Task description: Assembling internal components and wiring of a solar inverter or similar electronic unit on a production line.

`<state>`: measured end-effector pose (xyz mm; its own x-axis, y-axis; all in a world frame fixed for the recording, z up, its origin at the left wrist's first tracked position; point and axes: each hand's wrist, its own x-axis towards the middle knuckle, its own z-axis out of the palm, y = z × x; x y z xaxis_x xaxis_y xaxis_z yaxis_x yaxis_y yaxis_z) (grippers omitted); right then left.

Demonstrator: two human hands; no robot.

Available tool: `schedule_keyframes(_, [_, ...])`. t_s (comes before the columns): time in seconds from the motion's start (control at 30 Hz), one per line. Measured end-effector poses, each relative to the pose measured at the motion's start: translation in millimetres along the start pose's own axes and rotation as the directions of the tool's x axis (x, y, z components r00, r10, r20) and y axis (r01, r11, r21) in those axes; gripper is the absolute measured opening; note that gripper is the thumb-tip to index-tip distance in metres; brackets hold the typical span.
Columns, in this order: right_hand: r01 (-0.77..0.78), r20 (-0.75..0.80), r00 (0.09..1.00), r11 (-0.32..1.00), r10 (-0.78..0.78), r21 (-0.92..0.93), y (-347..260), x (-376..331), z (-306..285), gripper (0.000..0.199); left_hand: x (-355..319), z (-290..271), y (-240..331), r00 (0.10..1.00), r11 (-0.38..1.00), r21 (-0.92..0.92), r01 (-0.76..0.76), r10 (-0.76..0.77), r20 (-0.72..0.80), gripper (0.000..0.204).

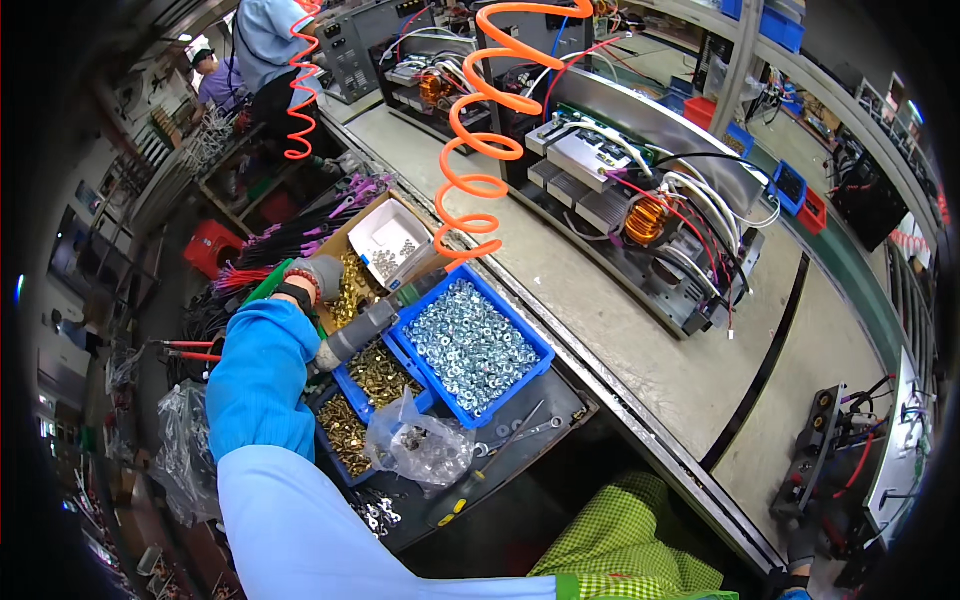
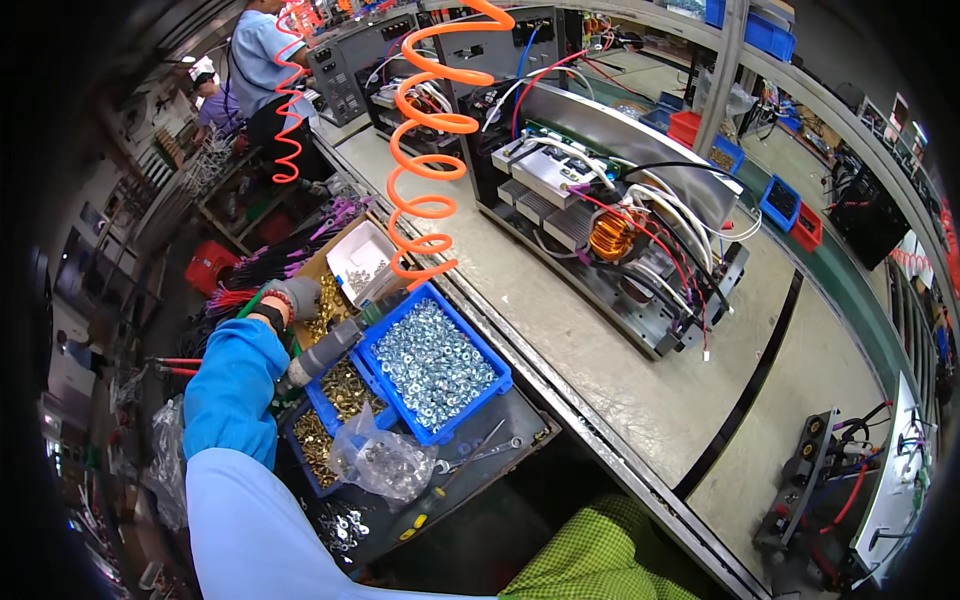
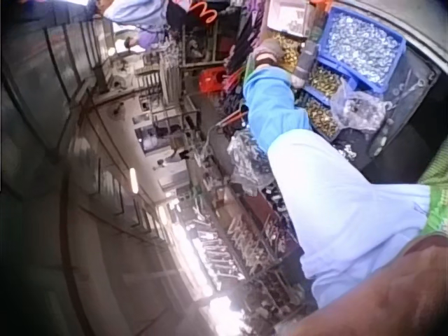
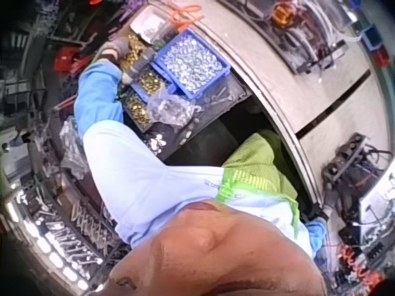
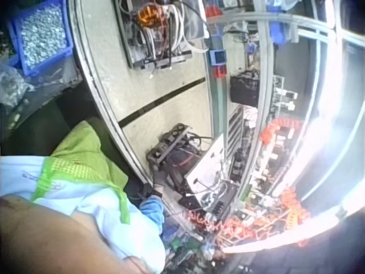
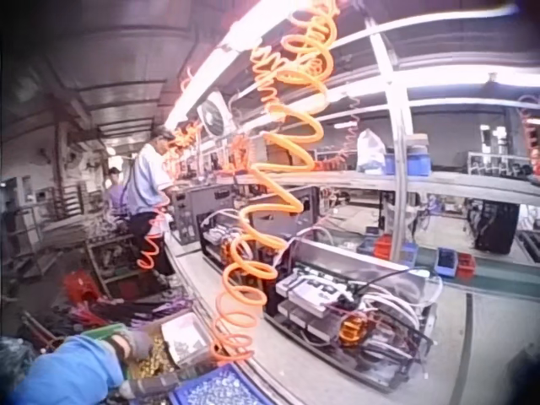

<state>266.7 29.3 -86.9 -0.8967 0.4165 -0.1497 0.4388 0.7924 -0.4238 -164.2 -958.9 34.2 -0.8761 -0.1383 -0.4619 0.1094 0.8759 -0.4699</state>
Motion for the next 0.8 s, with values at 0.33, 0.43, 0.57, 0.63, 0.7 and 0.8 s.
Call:
schedule_keyframes(0.33, [0.015,-0.007,1.000,1.000,-0.015,0.018,-4,-3,-2,0.046,0,-15,16,0.993,0.991,-0.059,-0.118,0.119,0.001,0.034])
schedule_keyframes(0.43, [0.030,-0.012,0.999,1.000,-0.030,0.003,-8,-1,-5,0.044,14,-5,14,0.990,0.988,0.071,-0.138,0.138,0.001,0.032])
schedule_keyframes(0.57, [0.056,-0.019,0.998,0.997,-0.057,-0.058,-35,-4,-20,0.043,19,4,-4,0.992,0.992,0.112,-0.064,0.076,-0.100,0.030])
schedule_keyframes(0.63, [0.071,-0.027,0.997,0.991,-0.074,-0.113,-59,-11,-31,0.042,4,-3,-18,0.928,0.994,-0.107,-0.024,-0.018,-0.372,0.025])
schedule_keyframes(0.7, [0.100,-0.050,0.993,0.983,-0.109,-0.152,-87,-23,-46,0.041,-11,-38,-27,0.938,0.989,-0.148,0.002,-0.053,-0.342,0.027])
schedule_keyframes(0.8, [0.179,-0.120,0.972,0.965,-0.204,-0.192,-126,-43,-68,0.040,-72,-97,-29,0.772,0.817,-0.501,-0.286,-0.113,-0.626,0.029])
